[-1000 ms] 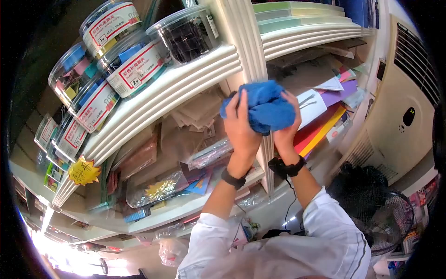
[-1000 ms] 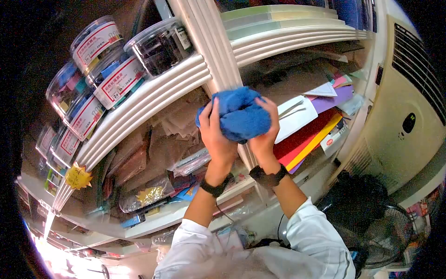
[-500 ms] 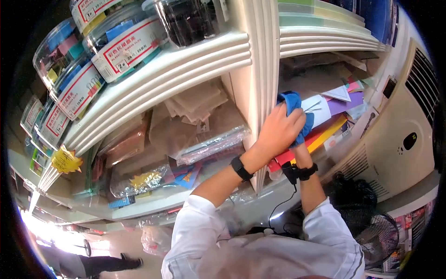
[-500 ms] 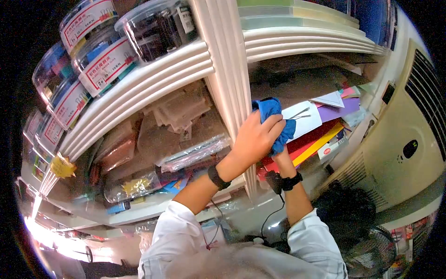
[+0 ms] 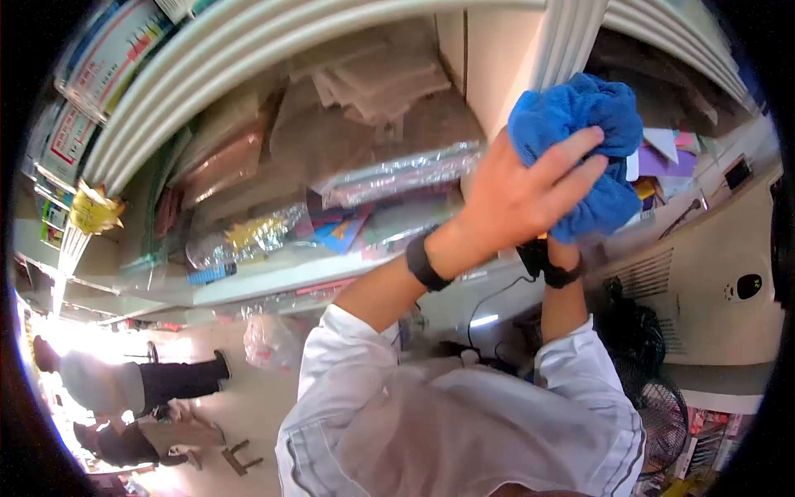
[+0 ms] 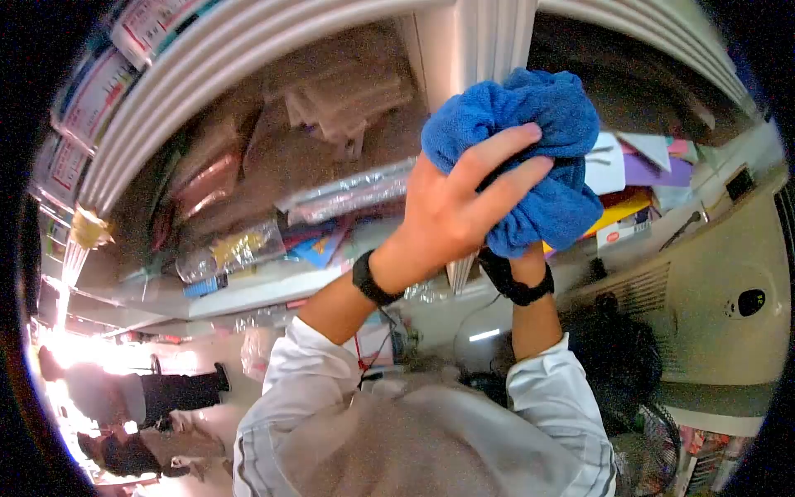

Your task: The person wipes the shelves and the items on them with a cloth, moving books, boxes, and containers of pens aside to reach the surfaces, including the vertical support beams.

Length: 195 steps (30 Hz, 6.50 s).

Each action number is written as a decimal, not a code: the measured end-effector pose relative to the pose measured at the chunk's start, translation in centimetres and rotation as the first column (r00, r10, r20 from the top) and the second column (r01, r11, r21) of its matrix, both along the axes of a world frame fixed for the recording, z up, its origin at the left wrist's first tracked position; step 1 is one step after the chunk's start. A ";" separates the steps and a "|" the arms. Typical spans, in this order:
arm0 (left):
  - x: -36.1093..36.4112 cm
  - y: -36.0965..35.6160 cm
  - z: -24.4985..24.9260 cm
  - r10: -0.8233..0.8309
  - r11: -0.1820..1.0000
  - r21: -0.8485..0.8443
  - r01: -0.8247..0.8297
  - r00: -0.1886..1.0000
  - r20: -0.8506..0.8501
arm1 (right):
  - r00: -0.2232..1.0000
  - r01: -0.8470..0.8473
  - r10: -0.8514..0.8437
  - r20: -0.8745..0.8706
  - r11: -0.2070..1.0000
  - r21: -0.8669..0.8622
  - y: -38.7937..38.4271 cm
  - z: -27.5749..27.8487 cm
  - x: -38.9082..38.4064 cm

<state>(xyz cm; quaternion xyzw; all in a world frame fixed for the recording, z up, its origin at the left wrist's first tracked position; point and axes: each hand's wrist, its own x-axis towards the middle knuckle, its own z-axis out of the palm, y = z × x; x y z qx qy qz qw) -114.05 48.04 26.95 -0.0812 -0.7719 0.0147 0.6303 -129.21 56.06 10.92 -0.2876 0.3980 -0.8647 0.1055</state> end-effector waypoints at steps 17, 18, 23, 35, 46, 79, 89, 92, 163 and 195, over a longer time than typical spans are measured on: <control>7.5 1.3 -22.1 -0.187 0.861 0.466 -0.203 0.726 0.662 | 0.965 0.047 0.076 -0.252 0.891 0.451 2.3 -15.0 11.3; 8.6 1.1 -22.6 -0.184 0.851 0.465 -0.245 0.690 0.700 | 0.947 0.061 0.103 -0.304 0.873 0.484 2.3 -15.3 12.1; 14.9 -1.4 -25.6 -0.116 0.786 0.443 -0.431 0.601 0.791 | 0.865 0.149 0.301 -0.401 0.609 0.779 1.0 -18.5 15.9; 38.9 -8.9 -29.9 -0.012 0.618 0.493 -0.613 0.619 0.785 | 0.604 0.325 0.554 -0.572 0.484 0.812 -9.2 -14.6 36.3; 61.9 -15.0 -28.3 0.244 -0.015 0.380 -0.925 0.365 0.899 | 0.197 0.138 0.819 -0.539 0.521 0.842 -23.4 -12.7 61.5; 49.8 -17.6 -27.1 0.064 0.448 0.055 -0.892 0.093 0.994 | -0.031 0.579 0.842 -0.539 0.455 0.677 -22.1 -12.2 50.1; 48.3 -17.6 -26.5 -0.011 0.374 -0.196 -0.906 -0.215 0.976 | -0.194 0.423 0.803 -0.563 0.586 0.691 -23.7 -11.3 49.6; 47.1 -17.8 -25.3 -0.063 0.395 -0.254 -0.883 -0.302 0.951 | -0.057 0.334 0.814 -0.579 0.562 0.757 -22.8 -10.8 49.0; 81.7 -7.1 -35.2 -0.356 0.052 0.736 -0.675 0.676 0.646 | 0.467 -0.390 0.882 -0.064 0.270 0.880 -8.3 -17.5 75.3; 98.8 -31.7 -5.8 0.234 0.787 0.536 -0.305 0.952 0.199 | 0.555 0.341 0.110 -0.824 0.874 0.347 -31.3 8.7 100.0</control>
